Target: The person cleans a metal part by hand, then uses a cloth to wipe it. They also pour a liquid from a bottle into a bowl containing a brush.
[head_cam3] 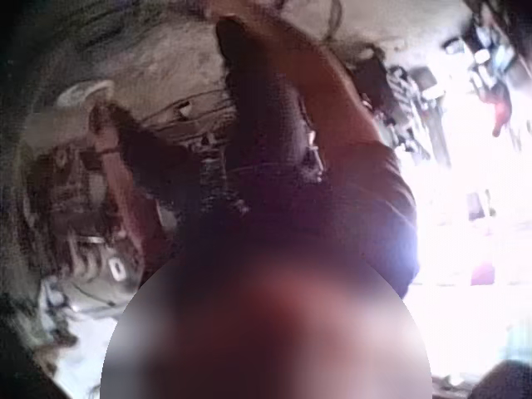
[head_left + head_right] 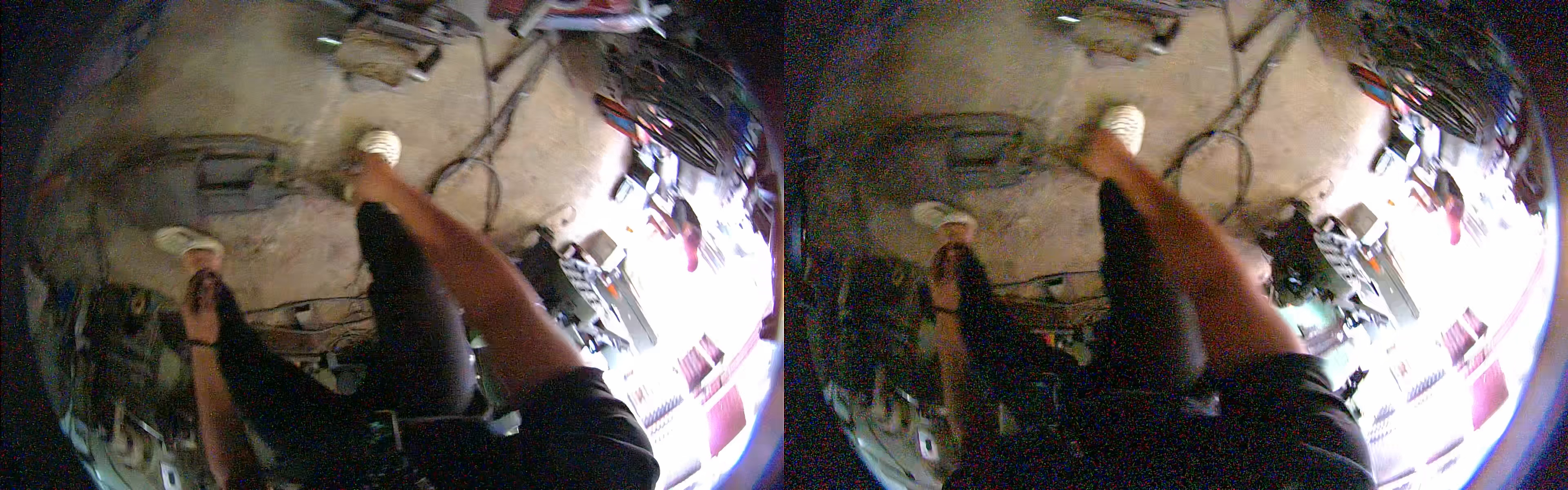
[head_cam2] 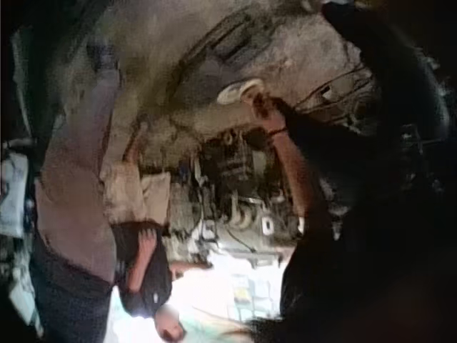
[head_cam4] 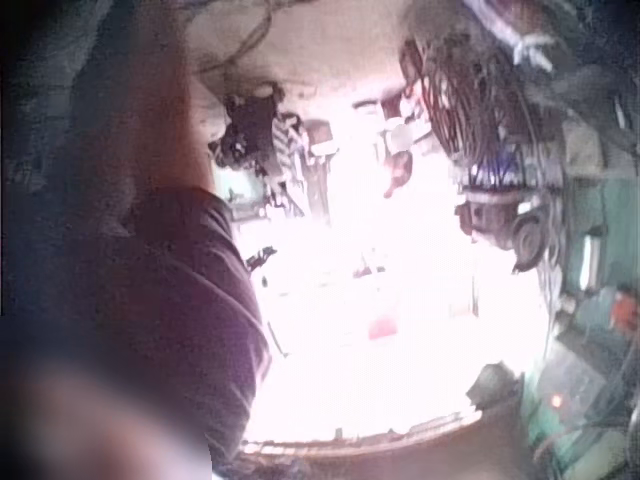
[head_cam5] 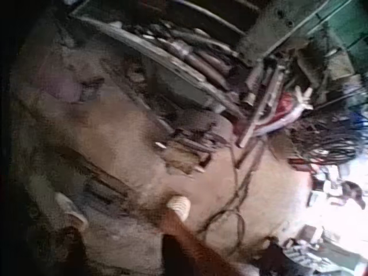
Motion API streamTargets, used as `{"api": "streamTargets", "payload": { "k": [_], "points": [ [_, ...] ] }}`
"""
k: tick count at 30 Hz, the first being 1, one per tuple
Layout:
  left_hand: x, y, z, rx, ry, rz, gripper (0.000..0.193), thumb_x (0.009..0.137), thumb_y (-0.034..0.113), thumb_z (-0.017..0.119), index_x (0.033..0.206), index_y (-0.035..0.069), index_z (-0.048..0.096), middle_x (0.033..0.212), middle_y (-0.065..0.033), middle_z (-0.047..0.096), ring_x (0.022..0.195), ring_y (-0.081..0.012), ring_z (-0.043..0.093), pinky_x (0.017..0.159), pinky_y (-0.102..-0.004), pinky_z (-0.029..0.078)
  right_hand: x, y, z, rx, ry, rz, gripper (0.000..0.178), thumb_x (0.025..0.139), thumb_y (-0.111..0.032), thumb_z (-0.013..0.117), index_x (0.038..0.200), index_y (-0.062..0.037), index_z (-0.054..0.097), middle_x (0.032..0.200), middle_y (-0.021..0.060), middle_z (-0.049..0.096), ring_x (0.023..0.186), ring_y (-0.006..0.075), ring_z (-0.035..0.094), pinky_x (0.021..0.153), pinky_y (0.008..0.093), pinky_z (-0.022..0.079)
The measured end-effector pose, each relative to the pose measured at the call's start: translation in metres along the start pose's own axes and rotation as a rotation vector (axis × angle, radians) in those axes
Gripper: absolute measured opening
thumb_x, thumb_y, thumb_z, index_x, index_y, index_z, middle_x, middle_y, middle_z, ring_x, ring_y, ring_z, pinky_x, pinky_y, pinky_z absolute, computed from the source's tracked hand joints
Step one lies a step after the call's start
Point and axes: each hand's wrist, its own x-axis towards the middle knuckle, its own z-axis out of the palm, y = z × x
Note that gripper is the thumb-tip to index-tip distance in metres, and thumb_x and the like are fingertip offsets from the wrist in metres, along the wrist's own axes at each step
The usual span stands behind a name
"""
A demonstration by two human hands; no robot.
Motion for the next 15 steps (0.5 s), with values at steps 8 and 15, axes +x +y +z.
{"api": "streamTargets", "payload": {
  "k": [8, 15],
  "points": [
    [-0.065, 0.089, 0.018, -0.396, 0.166, -0.033, 0.032, 0.095, 0.023, 0.065, 0.120, 0.002, 0.060, 0.108, -0.0045, 0.064, 0.098, -0.0147, 0.060, 0.088, -0.0304, 0.050, -0.248, 0.176, -0.102, -0.190, 0.042, 0.415, 0.035, 0.089, -0.035, 0.060, 0.096, -0.0022, 0.067, 0.100, 0.0232, 0.065, 0.096, 0.0409, 0.061, 0.085, 0.0481, 0.048],
    [-0.043, -0.023, 0.072, -0.487, 0.121, -0.138, 0.025, 0.093, 0.019, 0.065, 0.113, 0.004, 0.063, 0.101, -0.0045, 0.066, 0.087, -0.0147, 0.061, 0.079, -0.0290, 0.051, -0.414, 0.186, -0.073, -0.231, -0.036, 0.607, 0.032, 0.086, -0.035, 0.062, 0.076, -0.0045, 0.064, 0.077, 0.0191, 0.064, 0.076, 0.0355, 0.064, 0.066, 0.0456, 0.050]
  ]
}}
